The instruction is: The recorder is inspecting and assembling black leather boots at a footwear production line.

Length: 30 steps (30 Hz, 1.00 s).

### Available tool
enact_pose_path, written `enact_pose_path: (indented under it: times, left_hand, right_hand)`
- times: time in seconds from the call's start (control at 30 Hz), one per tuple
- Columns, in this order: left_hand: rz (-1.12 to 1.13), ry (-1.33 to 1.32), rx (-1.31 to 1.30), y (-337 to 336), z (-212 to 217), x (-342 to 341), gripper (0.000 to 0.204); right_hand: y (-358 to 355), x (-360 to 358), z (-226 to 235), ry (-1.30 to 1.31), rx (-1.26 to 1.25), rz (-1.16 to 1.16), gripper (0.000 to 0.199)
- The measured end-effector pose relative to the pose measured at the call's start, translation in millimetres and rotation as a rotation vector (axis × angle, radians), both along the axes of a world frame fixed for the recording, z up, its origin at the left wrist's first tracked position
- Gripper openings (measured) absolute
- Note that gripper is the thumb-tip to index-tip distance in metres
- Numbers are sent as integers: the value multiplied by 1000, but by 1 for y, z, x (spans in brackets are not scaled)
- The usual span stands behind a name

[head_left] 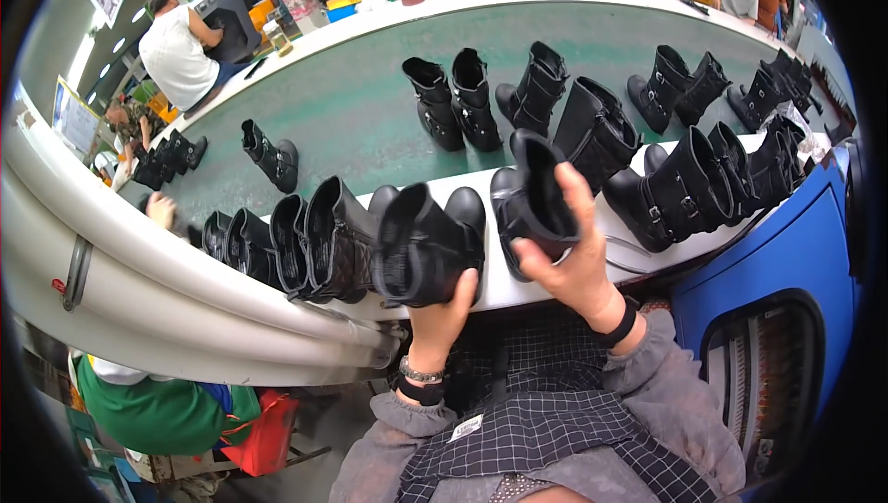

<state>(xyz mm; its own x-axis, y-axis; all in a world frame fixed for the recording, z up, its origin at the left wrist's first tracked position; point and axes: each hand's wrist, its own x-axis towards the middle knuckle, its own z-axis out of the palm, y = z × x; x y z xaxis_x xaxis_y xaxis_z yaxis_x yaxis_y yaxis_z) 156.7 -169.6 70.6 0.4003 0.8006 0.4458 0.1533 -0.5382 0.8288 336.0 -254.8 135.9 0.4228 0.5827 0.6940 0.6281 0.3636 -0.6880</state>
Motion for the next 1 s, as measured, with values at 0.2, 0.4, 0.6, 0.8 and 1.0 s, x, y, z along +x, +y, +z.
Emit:
enact_pose_path:
  times: [0.2,0.4,0.6,0.8,1.0]
  left_hand:
    - [57,-270,-165,-31,-19,-28,26]
    - [-70,-771,-690,-65,-26,-40,49]
    - [-73,-801,-670,-77,-10,-39,56]
    - [-14,-826,-638,-79,-6,-35,66]
    - [40,-688,-492,-75,-18,-45,62]
  right_hand:
    - [-20,8,-32,341,-56,-146,78]
    - [-34,23,-50,564,-272,8,26]
    - [-37,27,-52,519,-265,5,28]
    - [-38,29,-55,476,-263,-3,31]
    - [-39,30,-55,421,-248,-39,36]
